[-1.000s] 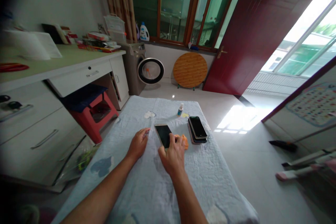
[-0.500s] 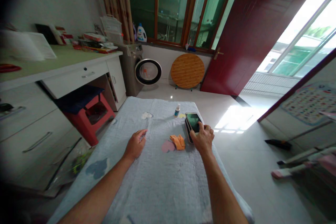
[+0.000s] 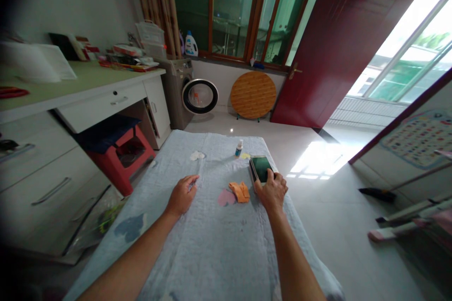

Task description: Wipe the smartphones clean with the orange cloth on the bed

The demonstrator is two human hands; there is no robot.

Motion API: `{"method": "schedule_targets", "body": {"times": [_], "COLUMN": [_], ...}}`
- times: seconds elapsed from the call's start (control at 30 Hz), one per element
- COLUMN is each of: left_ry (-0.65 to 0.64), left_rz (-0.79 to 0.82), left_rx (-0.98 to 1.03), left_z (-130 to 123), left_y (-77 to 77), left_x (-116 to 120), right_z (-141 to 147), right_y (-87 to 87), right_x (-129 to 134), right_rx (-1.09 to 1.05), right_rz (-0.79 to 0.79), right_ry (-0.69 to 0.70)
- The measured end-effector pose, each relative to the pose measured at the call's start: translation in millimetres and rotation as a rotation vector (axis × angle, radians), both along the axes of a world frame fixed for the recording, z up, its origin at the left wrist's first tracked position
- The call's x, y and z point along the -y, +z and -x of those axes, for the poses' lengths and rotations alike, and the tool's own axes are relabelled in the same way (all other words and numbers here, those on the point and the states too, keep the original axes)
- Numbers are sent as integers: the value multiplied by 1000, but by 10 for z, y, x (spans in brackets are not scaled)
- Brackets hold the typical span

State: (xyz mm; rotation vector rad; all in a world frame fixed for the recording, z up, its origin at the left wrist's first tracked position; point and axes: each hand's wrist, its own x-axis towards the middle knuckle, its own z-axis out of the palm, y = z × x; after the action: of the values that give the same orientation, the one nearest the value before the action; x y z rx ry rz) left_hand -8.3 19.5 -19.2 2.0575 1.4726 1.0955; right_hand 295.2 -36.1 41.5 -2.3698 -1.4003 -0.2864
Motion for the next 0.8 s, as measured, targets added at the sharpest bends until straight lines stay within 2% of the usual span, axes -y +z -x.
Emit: {"method": "schedule_targets", "body": {"times": [0.3,0.4,0.5,0.57,0.67,0.73,0.8], "left_ry": [-10,-16,-37,-41,-76,-159,-266], "left_rz": [2,13,53,103,152,206,359], "left_rx": [-14,-16,-18,13,157,317,519], "left_z": [-2,-8,-32,-79,-248,-443,-693], "left_y": [-13,-13,37,127,360,545,709], "left_x": [-4,-14,-38,-42,10,83,163], "right_z": [-26,-163,-364,-495,-638,-683,-694], "right_y": [-24,-24,-19,-9,-1,-16,-46], "right_x": [33,7,-51,-95,-152,-184,-210], "right_rx": [-65,-205,-446,-627,-845,-969,-1131], "right_rz": [-3,-71,-159,-188,-191,-181,-159], "right_ry": [16,75,128,114,91,114,144]}}
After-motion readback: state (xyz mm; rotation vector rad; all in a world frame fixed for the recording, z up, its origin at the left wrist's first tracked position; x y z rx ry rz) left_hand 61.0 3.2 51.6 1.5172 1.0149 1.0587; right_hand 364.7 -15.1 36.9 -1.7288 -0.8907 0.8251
